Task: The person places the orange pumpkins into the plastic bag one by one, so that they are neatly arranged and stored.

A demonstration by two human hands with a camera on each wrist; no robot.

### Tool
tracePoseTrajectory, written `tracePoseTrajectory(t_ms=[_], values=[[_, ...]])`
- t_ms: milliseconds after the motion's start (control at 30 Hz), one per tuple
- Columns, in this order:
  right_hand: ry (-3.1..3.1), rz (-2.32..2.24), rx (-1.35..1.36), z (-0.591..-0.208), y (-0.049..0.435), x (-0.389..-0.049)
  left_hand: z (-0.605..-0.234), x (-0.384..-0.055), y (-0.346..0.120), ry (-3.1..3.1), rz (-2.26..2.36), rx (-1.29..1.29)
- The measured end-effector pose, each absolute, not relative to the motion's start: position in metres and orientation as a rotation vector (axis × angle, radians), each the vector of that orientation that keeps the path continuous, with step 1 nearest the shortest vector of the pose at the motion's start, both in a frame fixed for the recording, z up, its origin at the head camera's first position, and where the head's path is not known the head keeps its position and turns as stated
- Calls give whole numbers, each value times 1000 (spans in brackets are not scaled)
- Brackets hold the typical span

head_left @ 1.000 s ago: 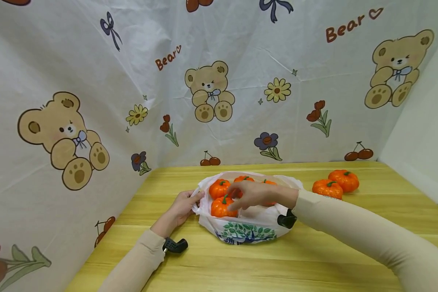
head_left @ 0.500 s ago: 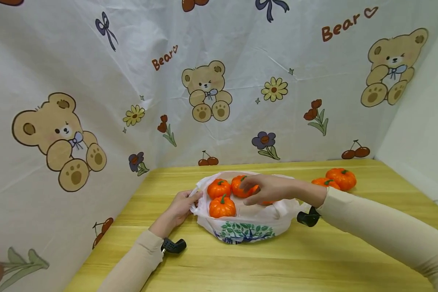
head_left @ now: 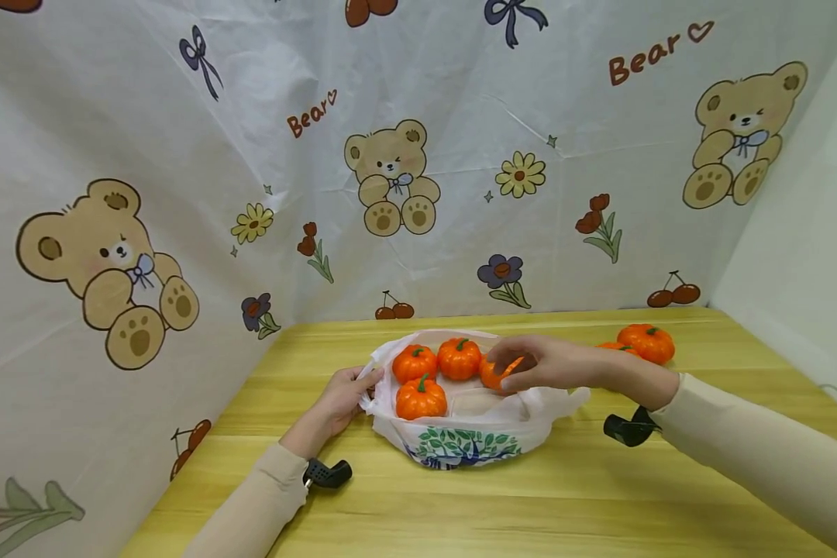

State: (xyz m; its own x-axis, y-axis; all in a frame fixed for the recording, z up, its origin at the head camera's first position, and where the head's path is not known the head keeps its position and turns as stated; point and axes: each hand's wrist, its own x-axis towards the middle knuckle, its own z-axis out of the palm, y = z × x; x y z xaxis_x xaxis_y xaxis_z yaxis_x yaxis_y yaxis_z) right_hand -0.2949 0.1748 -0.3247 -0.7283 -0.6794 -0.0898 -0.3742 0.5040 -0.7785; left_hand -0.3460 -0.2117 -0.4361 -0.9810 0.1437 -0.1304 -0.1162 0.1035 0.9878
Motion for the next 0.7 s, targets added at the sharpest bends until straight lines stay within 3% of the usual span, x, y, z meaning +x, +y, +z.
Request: tracePoseTrajectory(t_ms=[700], values=[[2641,-1092,-684,-305,270,-293,-438,-347,-212,2197,1980,31]])
